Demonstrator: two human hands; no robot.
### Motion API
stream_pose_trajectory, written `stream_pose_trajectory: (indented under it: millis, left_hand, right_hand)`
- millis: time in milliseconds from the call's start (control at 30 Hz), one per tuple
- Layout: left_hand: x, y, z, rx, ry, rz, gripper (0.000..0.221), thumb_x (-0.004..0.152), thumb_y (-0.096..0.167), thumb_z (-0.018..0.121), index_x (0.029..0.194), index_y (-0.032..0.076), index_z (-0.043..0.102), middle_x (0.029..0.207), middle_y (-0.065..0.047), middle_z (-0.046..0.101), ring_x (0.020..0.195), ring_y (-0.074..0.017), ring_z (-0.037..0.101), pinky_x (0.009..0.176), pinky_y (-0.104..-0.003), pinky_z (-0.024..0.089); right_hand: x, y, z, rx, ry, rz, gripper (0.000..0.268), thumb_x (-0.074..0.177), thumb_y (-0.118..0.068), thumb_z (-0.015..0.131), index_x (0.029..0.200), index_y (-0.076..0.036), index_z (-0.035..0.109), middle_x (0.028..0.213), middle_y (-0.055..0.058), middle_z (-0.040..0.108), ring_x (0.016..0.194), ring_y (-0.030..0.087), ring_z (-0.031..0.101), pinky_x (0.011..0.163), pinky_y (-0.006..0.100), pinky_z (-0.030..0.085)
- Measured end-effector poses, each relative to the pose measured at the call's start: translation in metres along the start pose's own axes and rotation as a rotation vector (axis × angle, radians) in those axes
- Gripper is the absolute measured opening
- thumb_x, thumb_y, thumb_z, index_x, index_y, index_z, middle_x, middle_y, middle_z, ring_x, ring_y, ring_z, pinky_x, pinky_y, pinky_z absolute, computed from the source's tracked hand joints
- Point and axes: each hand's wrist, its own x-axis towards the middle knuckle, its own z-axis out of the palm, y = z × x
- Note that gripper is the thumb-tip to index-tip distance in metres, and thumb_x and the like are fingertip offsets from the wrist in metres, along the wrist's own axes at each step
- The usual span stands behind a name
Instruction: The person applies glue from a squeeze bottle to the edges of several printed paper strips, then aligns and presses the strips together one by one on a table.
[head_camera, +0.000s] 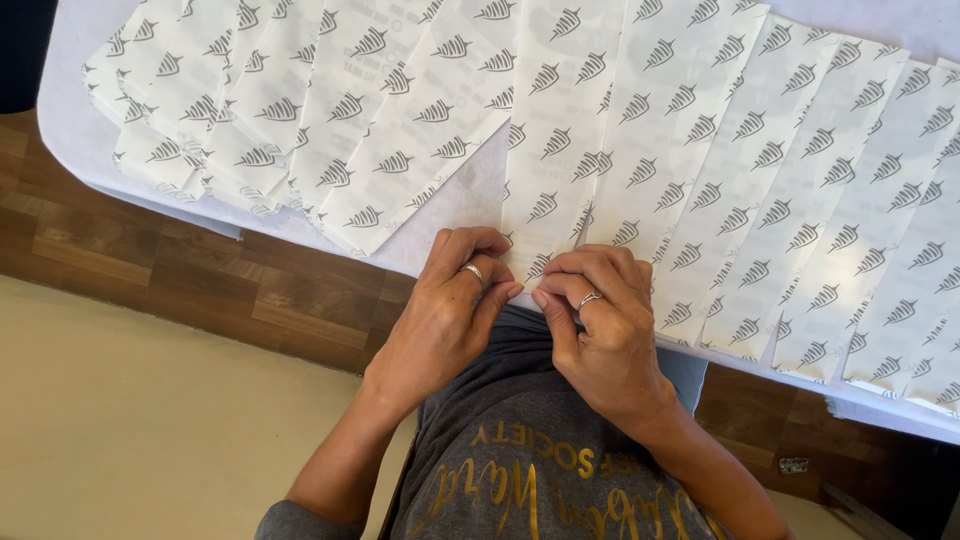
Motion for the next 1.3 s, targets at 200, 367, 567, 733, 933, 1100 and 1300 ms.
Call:
stream_pose_trajectory:
  millis: [200, 367, 567, 733, 933, 1100, 1300]
  left_hand:
    - [0.001, 0.008, 0.002, 0.012, 0.054, -0.04, 0.011, 0.091, 0.001, 0.073, 0.086, -0.002, 0.064, 0.104, -0.015, 0.06, 0.096, -0.0335, 0.062, 0.081, -0.039, 0.056]
    - [0.003, 0.011, 0.004, -0.01, 0.085, -0.072, 0.012, 0.09, 0.001, 0.075, 0.09, -0.001, 0.063, 0.105, -0.015, 0.059, 0.098, -0.0339, 0.063, 0.08, -0.039, 0.056]
    - [0.003, 0.011, -0.004, -0.089, 0.068, -0.124, 0.011, 0.092, -0.011, 0.063, 0.097, -0.002, 0.062, 0.104, -0.014, 0.061, 0.099, -0.0357, 0.068, 0.084, -0.04, 0.059]
    - [0.005, -0.011, -0.024, 0.123, 0.163, -0.01, 0.02, 0.093, -0.017, 0.054, 0.101, -0.002, 0.066, 0.11, -0.019, 0.061, 0.099, -0.0418, 0.069, 0.084, -0.046, 0.06]
    - [0.015, -0.036, -0.061, 0.696, 0.283, -0.059, 0.032, 0.103, 0.016, 0.072, 0.124, -0.005, 0.061, 0.126, -0.022, 0.054, 0.113, -0.0379, 0.05, 0.089, -0.043, 0.043]
    - [0.027, -0.042, -0.061, 0.535, 0.23, -0.291, 0.057, 0.086, 0.025, 0.089, 0.122, -0.011, 0.063, 0.1, -0.02, 0.053, 0.084, -0.0415, 0.059, 0.073, -0.052, 0.05]
    - [0.033, -0.033, -0.045, 0.225, 0.277, -0.31, 0.036, 0.087, -0.005, 0.078, 0.119, -0.015, 0.065, 0.087, -0.025, 0.067, 0.078, -0.0446, 0.072, 0.069, -0.046, 0.059]
  right_hand:
    - [0.002, -0.001, 0.001, 0.031, 0.047, 0.035, 0.014, 0.088, -0.001, 0.08, 0.08, -0.005, 0.07, 0.09, 0.003, 0.066, 0.096, 0.025, 0.064, 0.085, 0.035, 0.041]
    - [0.004, 0.0, -0.004, 0.068, 0.012, 0.089, 0.013, 0.085, 0.0, 0.082, 0.082, -0.006, 0.071, 0.091, 0.004, 0.069, 0.097, 0.026, 0.065, 0.086, 0.034, 0.043]
    - [0.006, -0.002, -0.01, 0.126, -0.048, 0.164, 0.014, 0.083, 0.008, 0.079, 0.083, -0.004, 0.074, 0.091, 0.006, 0.071, 0.098, 0.026, 0.067, 0.088, 0.035, 0.046]
    - [0.005, -0.002, -0.009, 0.139, -0.018, 0.15, 0.013, 0.08, 0.011, 0.079, 0.083, -0.002, 0.075, 0.089, 0.007, 0.073, 0.098, 0.028, 0.068, 0.088, 0.035, 0.046]
    - [-0.002, 0.004, -0.004, 0.121, -0.013, 0.138, 0.013, 0.081, 0.009, 0.079, 0.083, -0.004, 0.076, 0.089, 0.005, 0.073, 0.099, 0.026, 0.067, 0.091, 0.034, 0.047]
    - [-0.003, 0.006, -0.003, 0.128, -0.004, 0.134, 0.013, 0.081, 0.009, 0.079, 0.082, -0.004, 0.076, 0.089, 0.005, 0.073, 0.099, 0.026, 0.067, 0.09, 0.035, 0.047]
    - [-0.002, 0.006, -0.004, 0.112, -0.008, 0.107, 0.011, 0.082, 0.007, 0.079, 0.083, -0.004, 0.076, 0.09, 0.004, 0.072, 0.1, 0.025, 0.067, 0.09, 0.033, 0.047]
